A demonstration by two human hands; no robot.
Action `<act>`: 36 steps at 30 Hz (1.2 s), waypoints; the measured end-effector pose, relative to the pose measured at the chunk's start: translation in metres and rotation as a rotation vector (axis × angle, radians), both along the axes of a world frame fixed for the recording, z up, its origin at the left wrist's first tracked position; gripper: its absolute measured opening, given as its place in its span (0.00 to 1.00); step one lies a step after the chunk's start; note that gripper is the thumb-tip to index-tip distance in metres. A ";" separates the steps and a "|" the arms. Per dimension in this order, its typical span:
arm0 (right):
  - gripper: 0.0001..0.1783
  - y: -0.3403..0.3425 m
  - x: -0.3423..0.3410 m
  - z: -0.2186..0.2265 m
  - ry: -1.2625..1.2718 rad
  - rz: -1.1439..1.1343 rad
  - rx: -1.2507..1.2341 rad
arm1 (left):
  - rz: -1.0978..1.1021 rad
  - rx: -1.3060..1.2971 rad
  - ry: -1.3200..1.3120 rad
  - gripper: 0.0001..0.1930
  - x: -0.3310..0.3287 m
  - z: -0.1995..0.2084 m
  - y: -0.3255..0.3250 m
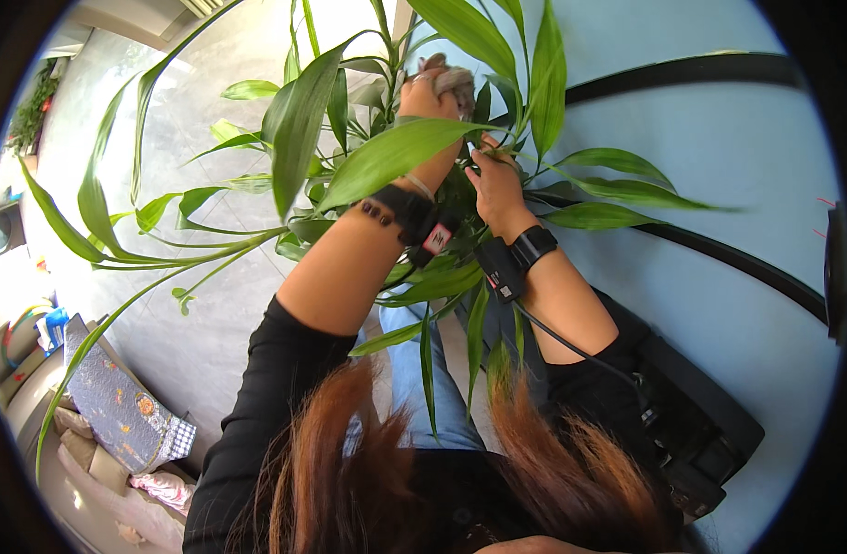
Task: The person wipes the leaves of a potted plant using a small cloth, moving around the plant to reach different sides and angles. The hands repeatedly lift and wipe individual leaves, focusing on the upper and middle sections of the plant.
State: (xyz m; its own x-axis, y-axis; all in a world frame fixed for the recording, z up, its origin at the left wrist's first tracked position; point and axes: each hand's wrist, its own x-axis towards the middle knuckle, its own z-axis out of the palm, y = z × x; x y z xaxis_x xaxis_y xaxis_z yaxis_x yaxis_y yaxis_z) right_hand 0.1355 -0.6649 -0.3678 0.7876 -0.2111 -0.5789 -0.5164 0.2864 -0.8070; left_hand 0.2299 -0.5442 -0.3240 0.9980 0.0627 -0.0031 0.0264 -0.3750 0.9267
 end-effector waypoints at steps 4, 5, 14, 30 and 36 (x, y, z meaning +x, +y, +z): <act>0.25 0.012 0.004 0.012 -0.047 -0.207 0.216 | -0.201 0.070 0.112 0.14 -0.044 0.007 0.010; 0.25 0.017 0.006 0.015 -0.101 -0.268 0.384 | -0.164 -0.009 0.183 0.12 -0.052 0.008 0.007; 0.34 0.026 0.018 0.030 0.061 -0.156 -0.061 | 0.041 -0.173 0.031 0.13 -0.048 -0.008 0.026; 0.21 0.057 0.017 0.092 0.185 0.358 -0.217 | -0.155 -0.229 0.048 0.15 -0.093 0.042 0.070; 0.20 0.004 -0.009 0.197 -0.374 0.546 -0.056 | -0.129 -0.713 0.250 0.14 -0.119 0.120 0.117</act>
State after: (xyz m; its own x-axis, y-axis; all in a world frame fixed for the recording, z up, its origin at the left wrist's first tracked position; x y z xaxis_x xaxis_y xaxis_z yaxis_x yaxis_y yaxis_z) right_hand 0.1268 -0.6605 -0.1711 0.9356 0.2536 -0.2454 -0.2575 0.0149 -0.9662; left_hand 0.1105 -0.4273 -0.2043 0.9616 -0.1558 -0.2260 0.2639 0.2972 0.9176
